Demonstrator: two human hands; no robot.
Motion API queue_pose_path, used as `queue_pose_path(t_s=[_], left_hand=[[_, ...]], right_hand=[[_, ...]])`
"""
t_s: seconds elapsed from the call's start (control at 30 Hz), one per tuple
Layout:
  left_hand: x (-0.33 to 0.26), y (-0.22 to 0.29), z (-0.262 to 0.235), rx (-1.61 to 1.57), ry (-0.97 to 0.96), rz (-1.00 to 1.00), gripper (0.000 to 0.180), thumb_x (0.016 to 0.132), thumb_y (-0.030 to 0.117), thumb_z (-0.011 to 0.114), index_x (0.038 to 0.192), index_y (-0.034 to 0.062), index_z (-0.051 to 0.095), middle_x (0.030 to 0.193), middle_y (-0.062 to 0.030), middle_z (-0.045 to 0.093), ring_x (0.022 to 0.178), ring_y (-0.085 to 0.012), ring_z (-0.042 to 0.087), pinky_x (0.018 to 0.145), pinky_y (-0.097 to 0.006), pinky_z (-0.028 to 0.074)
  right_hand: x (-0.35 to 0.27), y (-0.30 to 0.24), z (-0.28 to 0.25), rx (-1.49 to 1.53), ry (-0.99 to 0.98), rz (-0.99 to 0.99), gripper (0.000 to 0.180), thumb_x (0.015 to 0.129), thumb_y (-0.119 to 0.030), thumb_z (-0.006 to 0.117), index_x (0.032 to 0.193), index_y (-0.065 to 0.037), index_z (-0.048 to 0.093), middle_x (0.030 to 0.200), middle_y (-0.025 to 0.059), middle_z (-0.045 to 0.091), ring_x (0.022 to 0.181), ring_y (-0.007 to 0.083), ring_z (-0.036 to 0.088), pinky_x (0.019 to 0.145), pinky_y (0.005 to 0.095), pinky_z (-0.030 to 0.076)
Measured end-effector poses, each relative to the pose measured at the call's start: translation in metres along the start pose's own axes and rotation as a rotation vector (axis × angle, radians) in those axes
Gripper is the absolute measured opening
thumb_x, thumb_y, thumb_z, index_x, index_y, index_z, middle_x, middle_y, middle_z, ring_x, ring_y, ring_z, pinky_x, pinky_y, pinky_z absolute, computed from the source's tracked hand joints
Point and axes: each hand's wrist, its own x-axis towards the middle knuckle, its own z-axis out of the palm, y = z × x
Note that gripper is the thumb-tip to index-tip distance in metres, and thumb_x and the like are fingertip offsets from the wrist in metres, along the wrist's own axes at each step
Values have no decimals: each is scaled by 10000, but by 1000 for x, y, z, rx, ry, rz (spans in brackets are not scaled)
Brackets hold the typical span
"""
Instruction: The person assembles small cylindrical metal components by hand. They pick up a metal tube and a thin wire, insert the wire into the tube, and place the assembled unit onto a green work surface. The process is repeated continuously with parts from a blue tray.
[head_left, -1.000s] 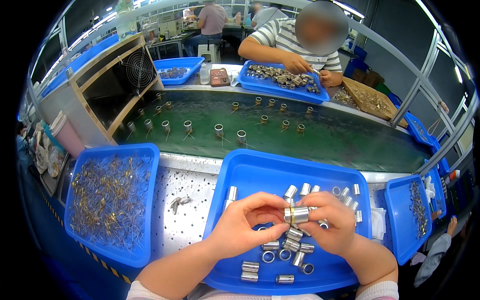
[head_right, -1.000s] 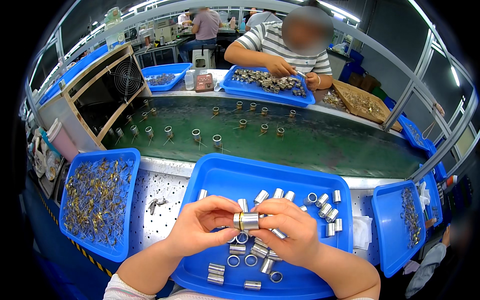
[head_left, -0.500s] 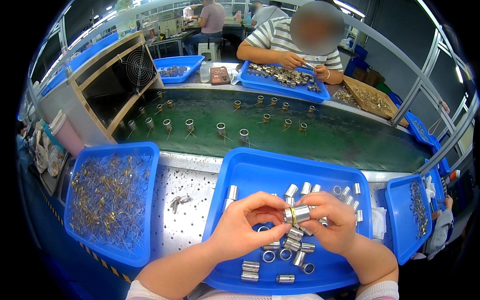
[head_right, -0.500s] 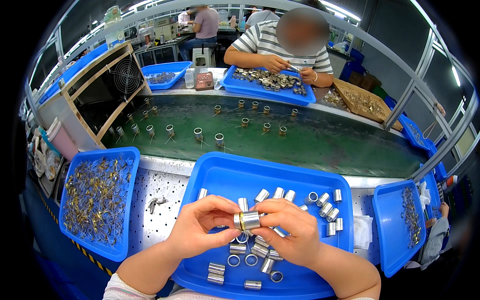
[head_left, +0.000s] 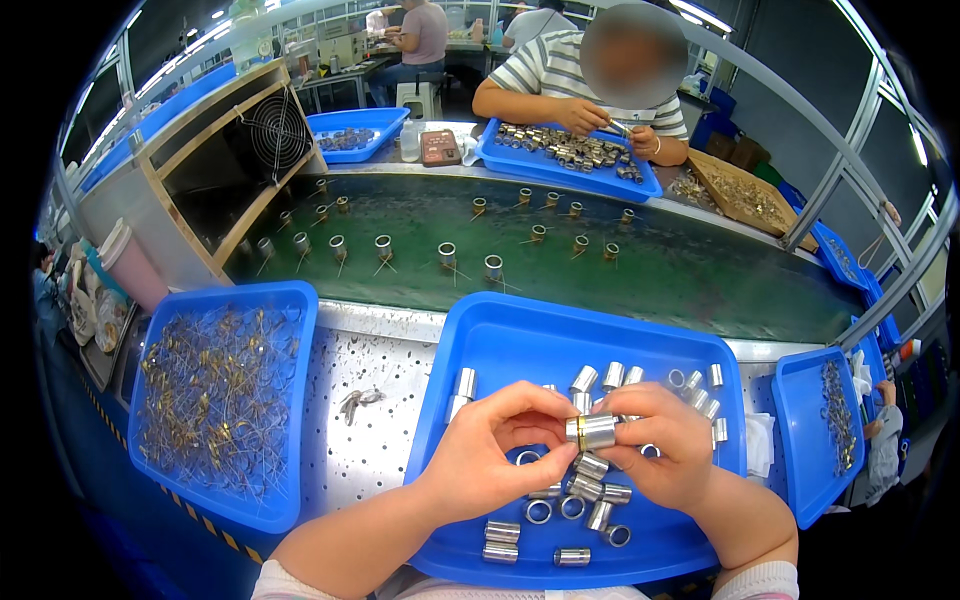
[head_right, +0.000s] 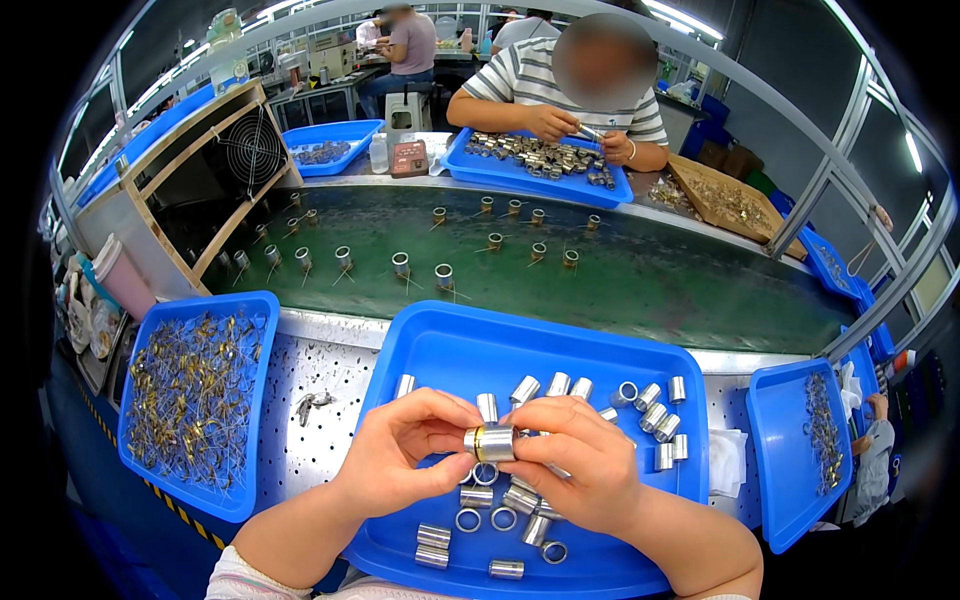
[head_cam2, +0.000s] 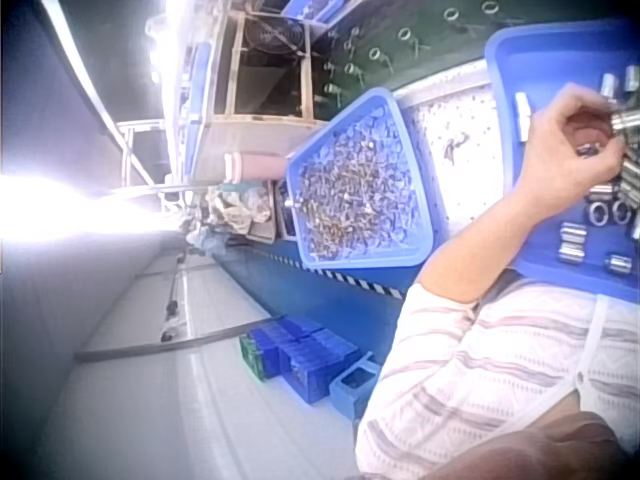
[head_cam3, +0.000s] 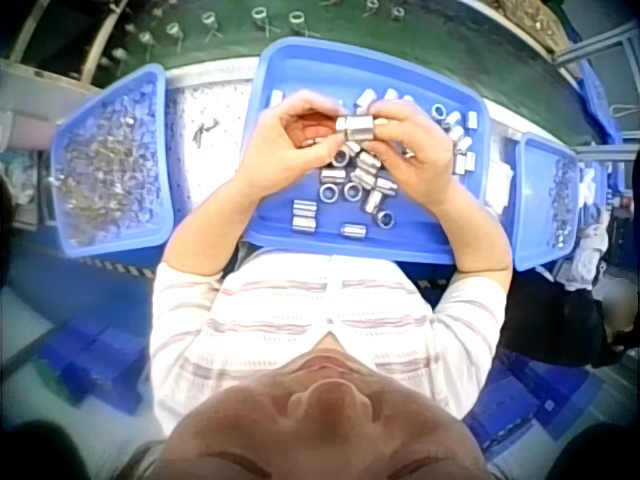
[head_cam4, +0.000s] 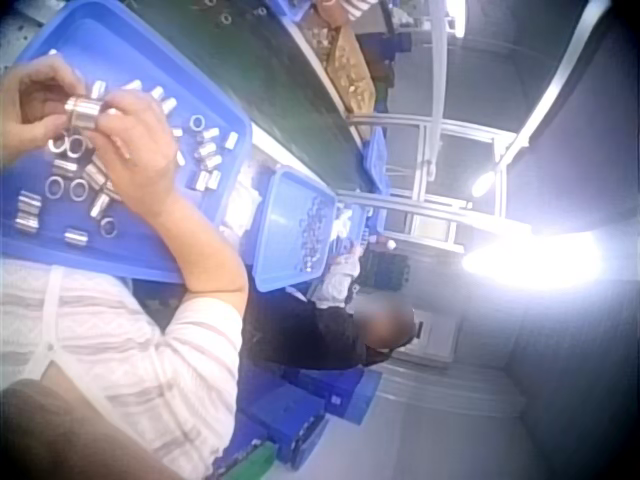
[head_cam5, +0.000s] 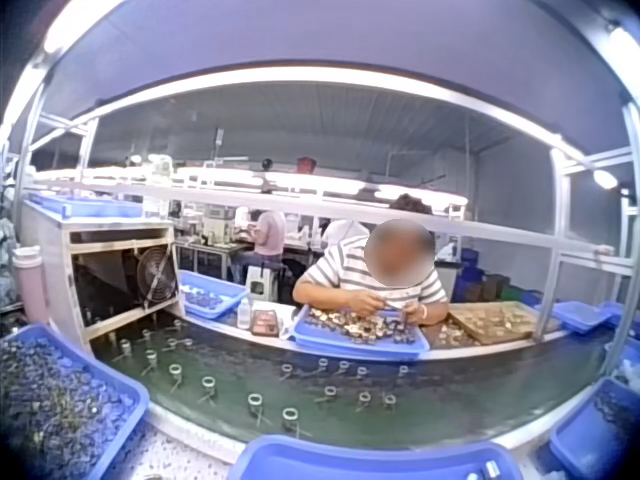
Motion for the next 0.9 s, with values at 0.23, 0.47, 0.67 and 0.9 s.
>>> queue_pose_path(t_s=[0.23, 0.47, 0.67, 0.9], left_hand=[[0, -1, 0, 2, 15, -47, 260, 740, -5, 649, 964, -17, 519, 961, -83, 544, 885, -139, 581, 818, -259, 481], [-1, 0, 0, -21, 35, -111, 239, 752, 25, 654, 943, -5, 513, 929, -75, 554, 882, -138, 582, 823, -271, 479], [0, 1, 1, -58, 40, -129, 235, 761, 43, 657, 942, -1, 515, 927, -75, 556, 891, -138, 579, 836, -275, 473], [0, 2, 2, -67, 43, -126, 280, 763, 46, 663, 992, -13, 513, 949, -77, 555, 921, -145, 572, 844, -273, 470]], right_hand=[[0, 0, 2, -18, 6, -9, 221, 627, -34, 741, 794, -30, 596, 866, 108, 621, 770, 245, 612, 657, 307, 486], [-4, 1, 2, 95, -16, 126, 191, 653, -31, 728, 797, -31, 603, 880, 119, 625, 787, 249, 616, 672, 306, 495], [-6, 1, 2, 205, -10, 243, 157, 683, -34, 710, 809, -22, 618, 892, 121, 629, 804, 238, 619, 686, 301, 494], [-5, 1, 1, 191, -20, 242, 155, 690, -33, 708, 813, -21, 616, 928, 127, 623, 813, 240, 619, 700, 304, 494]])
